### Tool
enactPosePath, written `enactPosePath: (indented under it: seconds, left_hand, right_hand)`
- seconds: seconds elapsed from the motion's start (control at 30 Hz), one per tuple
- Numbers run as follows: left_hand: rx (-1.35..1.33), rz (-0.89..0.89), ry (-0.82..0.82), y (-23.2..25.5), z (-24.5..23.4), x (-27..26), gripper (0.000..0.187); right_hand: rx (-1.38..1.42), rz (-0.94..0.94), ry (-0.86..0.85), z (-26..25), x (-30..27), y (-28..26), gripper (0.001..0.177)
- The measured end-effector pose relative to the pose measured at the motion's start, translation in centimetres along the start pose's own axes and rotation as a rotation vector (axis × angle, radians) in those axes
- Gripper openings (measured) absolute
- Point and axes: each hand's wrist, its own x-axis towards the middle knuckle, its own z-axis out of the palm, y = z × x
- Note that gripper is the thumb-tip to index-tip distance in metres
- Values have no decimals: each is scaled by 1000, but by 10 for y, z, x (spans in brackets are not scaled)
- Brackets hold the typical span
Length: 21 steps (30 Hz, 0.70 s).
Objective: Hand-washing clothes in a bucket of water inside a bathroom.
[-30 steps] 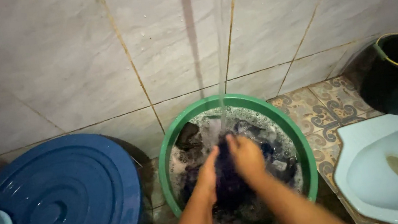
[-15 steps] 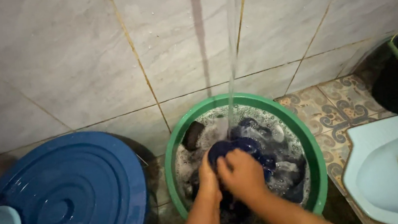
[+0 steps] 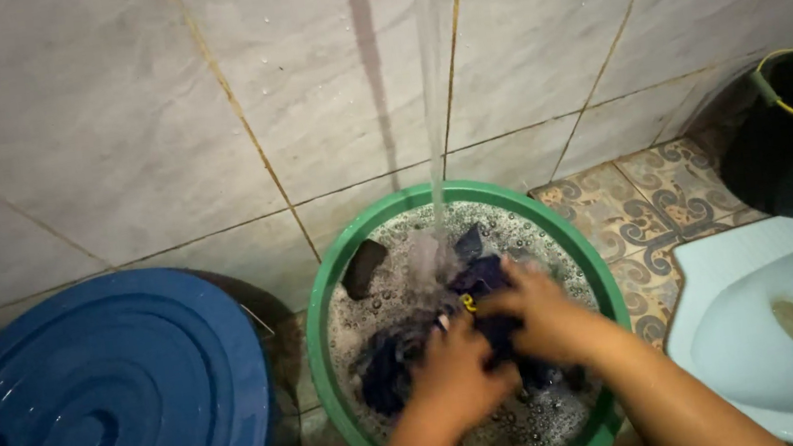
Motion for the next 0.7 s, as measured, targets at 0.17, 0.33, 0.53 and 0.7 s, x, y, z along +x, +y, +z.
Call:
enactPosePath:
  seconds: [0.17,0.33,0.53,0.7]
  left_hand:
    - [404,-62,-608,-32,75,38,53]
    - [255,-14,-576,-124,163,83,40]
    - [48,-168,-313,-56,76,31,35]
    - [95,-190,286,-49,41,27,28]
  right_hand:
    - [-336,-30,-560,46,4,-3,78]
    - [-269,-126,-725,186,72,85,56]
    - [-197,-505,-786,194,87,135,39]
    - [631,-40,-408,109,51,116,49]
